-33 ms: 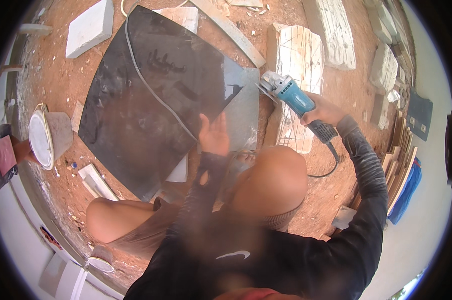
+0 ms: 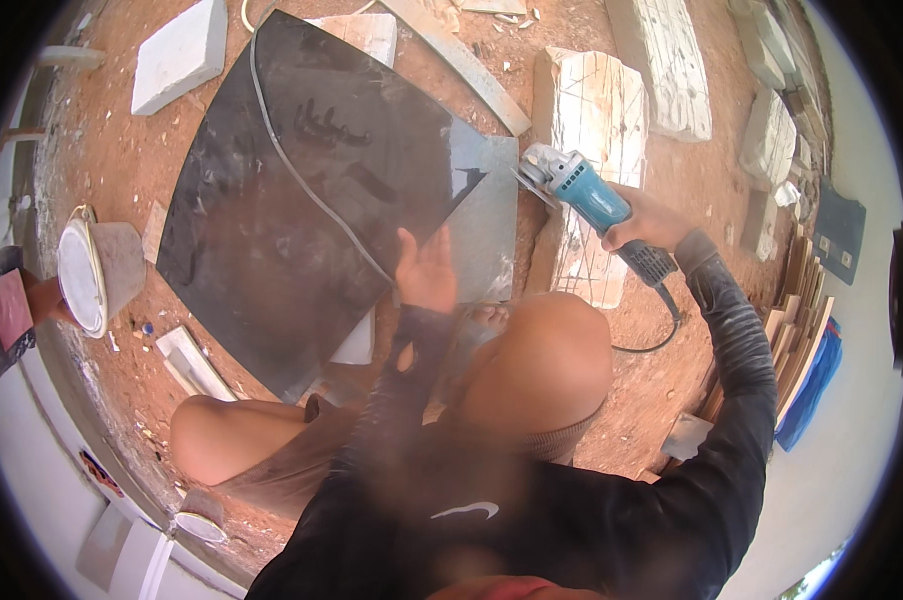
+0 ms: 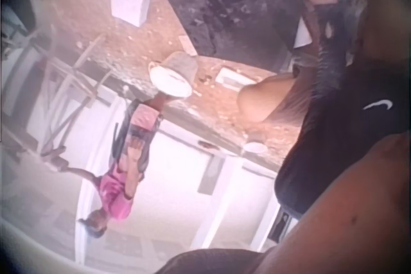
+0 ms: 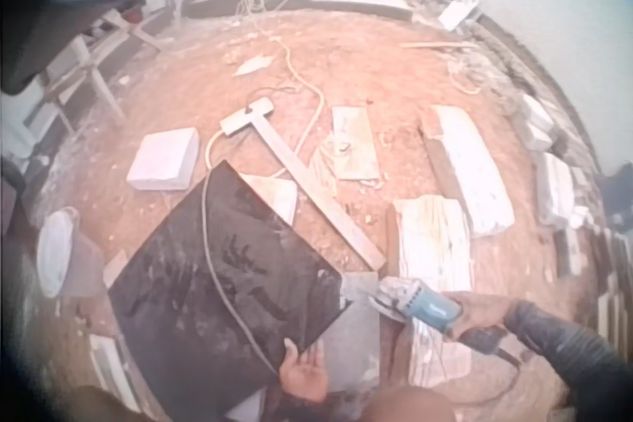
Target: The person uses an angle grinder to cut a large, dark rectangular tile placed on the ground. They hold the tile with one hand and guide the grinder along a marked line with the other. After cutting, the person hands the tile to another individual.
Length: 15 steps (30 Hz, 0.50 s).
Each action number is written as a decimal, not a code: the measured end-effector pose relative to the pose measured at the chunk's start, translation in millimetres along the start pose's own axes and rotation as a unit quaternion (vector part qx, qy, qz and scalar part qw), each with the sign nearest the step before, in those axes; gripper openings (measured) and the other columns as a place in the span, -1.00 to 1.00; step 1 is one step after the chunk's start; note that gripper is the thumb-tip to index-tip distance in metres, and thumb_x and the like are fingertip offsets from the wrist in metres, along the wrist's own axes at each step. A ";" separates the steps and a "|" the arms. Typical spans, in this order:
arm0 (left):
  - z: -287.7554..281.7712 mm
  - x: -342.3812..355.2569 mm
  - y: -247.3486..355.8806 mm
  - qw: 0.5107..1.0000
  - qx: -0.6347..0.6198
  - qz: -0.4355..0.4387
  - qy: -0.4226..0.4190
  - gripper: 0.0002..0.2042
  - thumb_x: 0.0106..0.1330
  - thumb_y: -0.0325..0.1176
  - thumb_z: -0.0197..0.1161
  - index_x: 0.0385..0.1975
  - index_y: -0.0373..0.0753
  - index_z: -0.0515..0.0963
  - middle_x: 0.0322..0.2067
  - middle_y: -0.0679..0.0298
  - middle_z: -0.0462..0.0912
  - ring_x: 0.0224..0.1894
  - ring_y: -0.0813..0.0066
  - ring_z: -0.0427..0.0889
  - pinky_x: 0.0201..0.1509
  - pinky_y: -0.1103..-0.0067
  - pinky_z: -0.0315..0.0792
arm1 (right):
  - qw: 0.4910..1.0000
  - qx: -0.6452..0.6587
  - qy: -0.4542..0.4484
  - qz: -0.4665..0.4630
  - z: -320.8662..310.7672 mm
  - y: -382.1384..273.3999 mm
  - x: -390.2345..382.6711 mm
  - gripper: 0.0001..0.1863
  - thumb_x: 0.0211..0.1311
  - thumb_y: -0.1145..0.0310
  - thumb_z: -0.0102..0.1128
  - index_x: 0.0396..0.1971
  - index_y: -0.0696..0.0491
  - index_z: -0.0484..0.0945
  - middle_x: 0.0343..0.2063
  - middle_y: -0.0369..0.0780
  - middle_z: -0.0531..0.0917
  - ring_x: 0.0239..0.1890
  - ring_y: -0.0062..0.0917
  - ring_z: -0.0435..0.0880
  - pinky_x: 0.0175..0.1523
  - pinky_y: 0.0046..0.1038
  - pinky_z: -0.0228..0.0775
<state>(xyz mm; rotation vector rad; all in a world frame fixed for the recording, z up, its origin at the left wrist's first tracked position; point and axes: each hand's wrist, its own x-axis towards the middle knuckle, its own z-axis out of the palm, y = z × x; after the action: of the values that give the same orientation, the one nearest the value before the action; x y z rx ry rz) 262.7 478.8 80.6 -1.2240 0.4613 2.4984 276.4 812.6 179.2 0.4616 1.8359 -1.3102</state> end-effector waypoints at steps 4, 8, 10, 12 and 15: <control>-3.1 -0.2 0.5 1.000 0.007 0.010 -0.025 -0.53 0.41 -0.18 0.31 0.07 -0.48 0.42 0.03 -0.01 0.52 0.20 0.24 0.52 0.42 0.43 0.45 | 0.999 -0.034 -0.020 -0.029 -18.1 -1.2 5.6 -0.12 -0.21 0.30 0.47 0.27 0.15 0.40 -0.19 -0.18 0.65 -0.16 -0.46 0.63 0.05 -0.43 0.46; 0.7 -0.9 -3.2 0.999 0.017 0.032 -0.012 -0.57 0.42 -0.20 0.30 0.07 -0.44 0.45 0.04 0.04 0.53 0.19 0.28 0.53 0.43 0.43 0.45 | 0.996 -0.056 -0.073 0.013 -41.7 -8.3 15.7 -0.18 -0.21 0.36 0.44 0.22 0.17 0.43 -0.27 -0.21 0.66 -0.20 -0.50 0.63 0.01 -0.44 0.47; 0.4 -0.3 -4.7 0.999 0.020 0.037 -0.004 -0.58 0.42 -0.20 0.30 0.07 -0.43 0.46 0.04 0.06 0.54 0.17 0.30 0.54 0.42 0.43 0.45 | 0.994 -0.046 -0.096 0.038 -51.3 -11.9 22.2 -0.16 -0.24 0.41 0.43 0.23 0.17 0.42 -0.28 -0.25 0.62 -0.18 -0.51 0.59 0.04 -0.42 0.43; 1.4 -1.0 -5.2 0.999 0.019 0.033 0.004 -0.58 0.42 -0.20 0.30 0.07 -0.42 0.46 0.03 0.07 0.56 0.16 0.31 0.56 0.42 0.43 0.46 | 0.991 -0.061 -0.112 0.049 -59.7 -18.5 30.4 -0.16 -0.26 0.44 0.41 0.22 0.18 0.41 -0.25 -0.23 0.62 -0.16 -0.50 0.59 0.03 -0.42 0.44; -0.4 0.8 -5.3 0.999 0.015 0.029 0.006 -0.59 0.41 -0.20 0.31 0.06 -0.40 0.47 0.01 0.10 0.57 0.14 0.33 0.57 0.41 0.43 0.47 | 0.986 -0.100 -0.128 0.042 -69.9 -24.1 44.9 -0.15 -0.28 0.45 0.41 0.21 0.19 0.41 -0.22 -0.20 0.62 -0.13 -0.49 0.59 0.03 -0.42 0.45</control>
<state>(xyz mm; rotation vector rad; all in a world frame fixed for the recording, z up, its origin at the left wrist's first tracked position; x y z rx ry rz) 264.7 483.4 78.9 -1.2305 0.5439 2.5247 204.6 859.4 167.6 0.2475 1.6913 -1.0614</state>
